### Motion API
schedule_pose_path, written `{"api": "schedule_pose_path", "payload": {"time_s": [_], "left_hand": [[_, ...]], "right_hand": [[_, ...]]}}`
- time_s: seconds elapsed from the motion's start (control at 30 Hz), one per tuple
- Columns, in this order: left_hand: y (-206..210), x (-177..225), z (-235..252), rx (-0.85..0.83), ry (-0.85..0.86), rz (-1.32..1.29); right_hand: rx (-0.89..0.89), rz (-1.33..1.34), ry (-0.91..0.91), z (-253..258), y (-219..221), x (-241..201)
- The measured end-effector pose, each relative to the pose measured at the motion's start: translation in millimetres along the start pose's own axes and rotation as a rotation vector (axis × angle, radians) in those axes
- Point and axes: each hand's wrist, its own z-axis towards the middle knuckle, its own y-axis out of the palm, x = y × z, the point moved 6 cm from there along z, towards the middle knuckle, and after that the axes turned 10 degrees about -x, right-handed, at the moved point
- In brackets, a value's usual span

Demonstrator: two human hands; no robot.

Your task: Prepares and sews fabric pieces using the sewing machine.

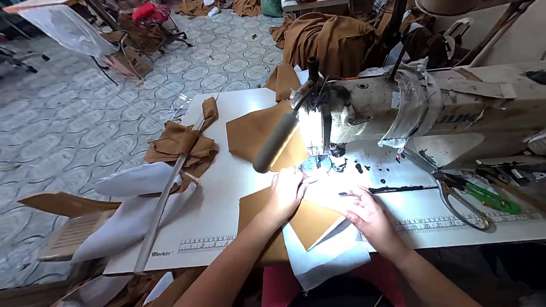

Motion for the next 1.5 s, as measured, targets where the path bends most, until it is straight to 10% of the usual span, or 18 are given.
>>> {"api": "schedule_pose_path", "payload": {"time_s": [0.3, 1.33, 1.5], "left_hand": [[-14.0, 63.2, -59.0, 0.220, 0.642, -0.092], [-19.9, 49.8, -72.4, 0.279, 0.128, -0.454], [3.9, 36.2, -62.7, 0.321, 0.017, -0.395]], "right_hand": [[-0.226, 0.317, 0.206, 9.3, 6.8, -18.4], [0.047, -0.040, -0.342, 10.6, -6.2, -47.1], [-0.151, -0.561, -0.520, 27.8, 0.1, -39.4]]}}
